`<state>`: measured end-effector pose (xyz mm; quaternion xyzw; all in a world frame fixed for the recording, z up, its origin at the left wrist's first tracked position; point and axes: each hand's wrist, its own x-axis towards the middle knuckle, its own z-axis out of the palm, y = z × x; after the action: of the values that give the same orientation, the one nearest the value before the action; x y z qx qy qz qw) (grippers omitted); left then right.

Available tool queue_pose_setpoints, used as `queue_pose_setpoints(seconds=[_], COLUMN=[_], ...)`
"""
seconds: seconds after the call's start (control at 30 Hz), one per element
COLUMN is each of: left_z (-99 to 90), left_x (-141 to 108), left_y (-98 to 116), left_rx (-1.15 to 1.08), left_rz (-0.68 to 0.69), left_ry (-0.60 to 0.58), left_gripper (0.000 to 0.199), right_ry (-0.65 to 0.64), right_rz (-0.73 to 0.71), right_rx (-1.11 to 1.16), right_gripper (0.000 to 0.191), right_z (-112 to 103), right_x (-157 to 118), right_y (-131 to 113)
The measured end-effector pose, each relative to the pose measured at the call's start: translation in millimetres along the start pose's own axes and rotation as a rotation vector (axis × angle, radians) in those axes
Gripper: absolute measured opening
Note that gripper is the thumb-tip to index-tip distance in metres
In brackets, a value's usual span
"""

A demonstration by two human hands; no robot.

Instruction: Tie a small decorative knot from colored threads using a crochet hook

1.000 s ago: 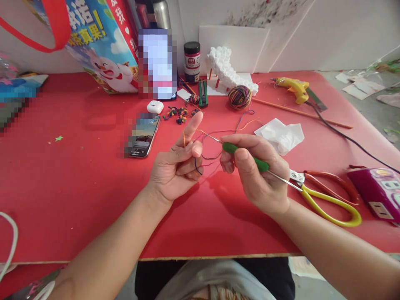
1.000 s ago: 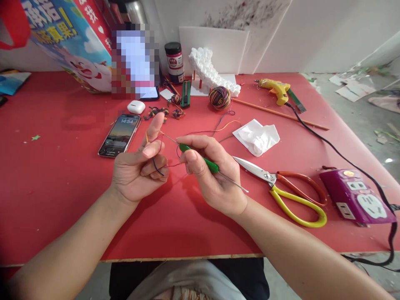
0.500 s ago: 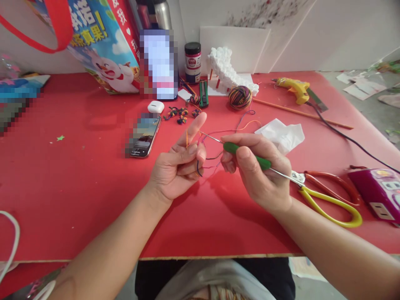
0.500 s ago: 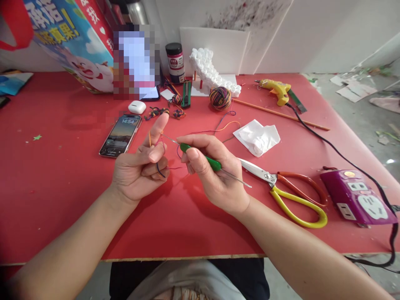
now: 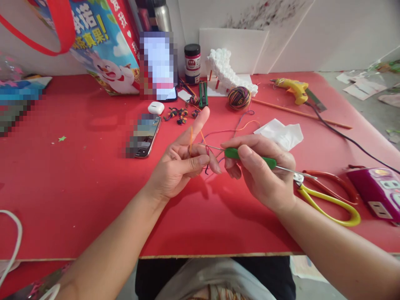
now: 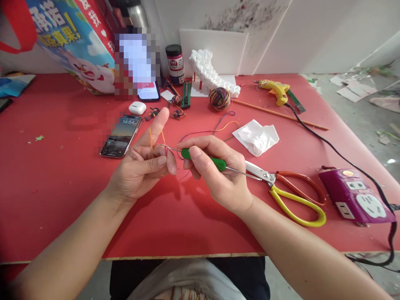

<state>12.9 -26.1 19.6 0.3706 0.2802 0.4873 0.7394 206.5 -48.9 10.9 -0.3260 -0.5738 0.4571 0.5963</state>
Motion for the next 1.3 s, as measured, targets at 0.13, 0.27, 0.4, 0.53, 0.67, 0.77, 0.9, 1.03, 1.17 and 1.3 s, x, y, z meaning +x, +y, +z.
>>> queue_pose_setpoints(seconds=[0.13, 0.27, 0.4, 0.53, 0.67, 0.77, 0.9, 1.03, 1.17, 1.3], left_z=[-1.1, -1.4, -2.9, -4.3, -1.6, 1.4, 2.6, 1.3, 0.1, 0.7], left_x=[-0.7, -1.1, -0.1, 2.0, 3.8, 3.6, 2.0, 0.8, 0.2, -0.6], left_y=[2.9, 4.4, 3.0, 1.9, 2.2, 2.4, 1.2, -1.0, -1.7, -2.6], left_rx=[0.119, 0.141, 0.089, 0.016, -0.064, -0.078, -0.030, 0.038, 0.062, 0.057], left_rz=[-0.017, 0.007, 0.010, -0.013, -0.029, -0.028, -0.028, -0.041, -0.051, -0.045], left_ry=[-0.109, -0.174, -0.165, -0.184, -0.192, -0.174, -0.163, -0.153, -0.149, -0.137], left_gripper=[0.108, 0.103, 0.106, 0.105, 0.109, 0.111, 0.110, 0.100, 0.095, 0.097], right_ry=[-0.024, -0.027, -0.043, -0.073, -0.172, -0.251, -0.202, -0.202, -0.152, -0.107], right_rz=[0.005, 0.017, -0.012, 0.035, 0.269, 0.377, 0.311, 0.131, -0.044, -0.176], right_rx=[-0.004, -0.006, -0.042, -0.039, 0.173, 0.225, 0.157, 0.138, 0.072, -0.023], right_gripper=[0.018, 0.020, 0.016, 0.023, 0.042, 0.047, 0.042, 0.031, 0.017, 0.011], right_z=[-0.2, 0.1, 1.7, 5.0, 7.5, 7.5, 6.7, 8.1, 10.7, 10.3], right_x=[-0.7, -2.1, -1.3, 1.0, 2.2, 2.4, 3.0, 3.8, 3.9, 2.1], right_y=[-3.5, -6.4, -6.0, -2.0, 3.0, 5.1, 5.6, 6.3, 4.7, 1.5])
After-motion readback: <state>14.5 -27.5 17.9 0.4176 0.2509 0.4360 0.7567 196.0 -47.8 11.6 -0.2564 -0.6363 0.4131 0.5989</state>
